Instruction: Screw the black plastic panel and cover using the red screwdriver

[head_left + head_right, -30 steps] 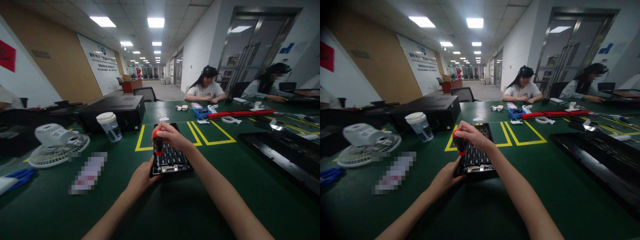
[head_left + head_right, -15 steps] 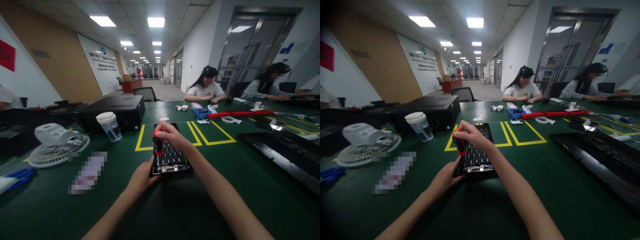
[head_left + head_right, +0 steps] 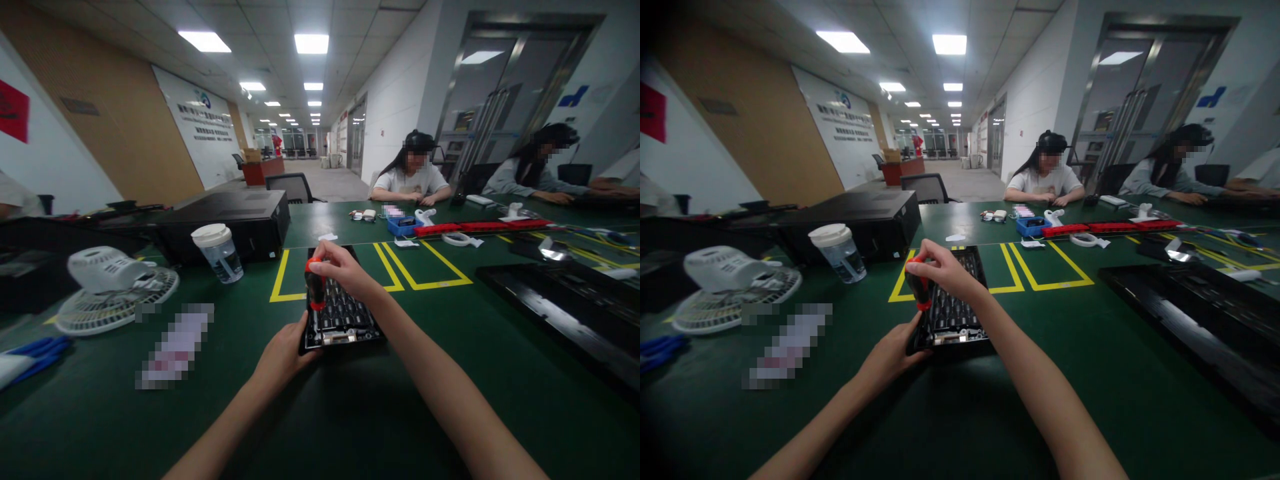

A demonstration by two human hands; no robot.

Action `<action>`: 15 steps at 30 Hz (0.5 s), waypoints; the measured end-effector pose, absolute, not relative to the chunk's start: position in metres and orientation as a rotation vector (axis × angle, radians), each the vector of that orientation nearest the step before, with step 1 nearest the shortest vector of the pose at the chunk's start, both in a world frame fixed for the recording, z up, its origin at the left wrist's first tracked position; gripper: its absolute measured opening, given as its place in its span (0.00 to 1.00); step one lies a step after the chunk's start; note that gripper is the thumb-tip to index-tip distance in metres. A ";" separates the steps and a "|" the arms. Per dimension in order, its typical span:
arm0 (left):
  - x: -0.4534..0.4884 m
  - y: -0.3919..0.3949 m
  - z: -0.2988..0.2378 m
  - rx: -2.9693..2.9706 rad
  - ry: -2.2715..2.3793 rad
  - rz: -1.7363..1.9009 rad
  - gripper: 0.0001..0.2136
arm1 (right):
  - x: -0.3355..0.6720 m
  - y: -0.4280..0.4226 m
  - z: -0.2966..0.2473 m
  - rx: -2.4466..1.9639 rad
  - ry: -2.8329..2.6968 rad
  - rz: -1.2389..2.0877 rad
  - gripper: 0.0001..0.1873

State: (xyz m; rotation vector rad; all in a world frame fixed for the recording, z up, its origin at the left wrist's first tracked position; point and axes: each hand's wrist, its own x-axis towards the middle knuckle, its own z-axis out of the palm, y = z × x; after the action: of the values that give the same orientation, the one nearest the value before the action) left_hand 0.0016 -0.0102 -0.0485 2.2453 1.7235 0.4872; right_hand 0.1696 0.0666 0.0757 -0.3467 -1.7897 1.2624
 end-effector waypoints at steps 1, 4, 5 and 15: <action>0.002 -0.010 -0.049 2.247 1.722 0.488 0.35 | 0.169 0.067 0.076 -0.348 -1.791 1.255 0.12; 0.002 -0.009 -0.049 2.243 1.727 0.486 0.35 | 0.169 0.067 0.075 -0.358 -1.793 1.232 0.12; 0.002 -0.009 -0.049 2.241 1.731 0.484 0.35 | 0.169 0.067 0.075 -0.361 -1.793 1.225 0.13; 0.003 -0.011 -0.046 2.236 1.728 0.486 0.35 | 0.169 0.069 0.072 -0.384 -1.789 1.164 0.14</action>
State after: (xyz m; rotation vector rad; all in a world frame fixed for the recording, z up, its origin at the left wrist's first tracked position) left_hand 0.0027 -0.0106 -0.0463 2.2356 1.7282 0.4860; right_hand 0.1687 0.0692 0.0720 -0.3840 -1.7891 1.1640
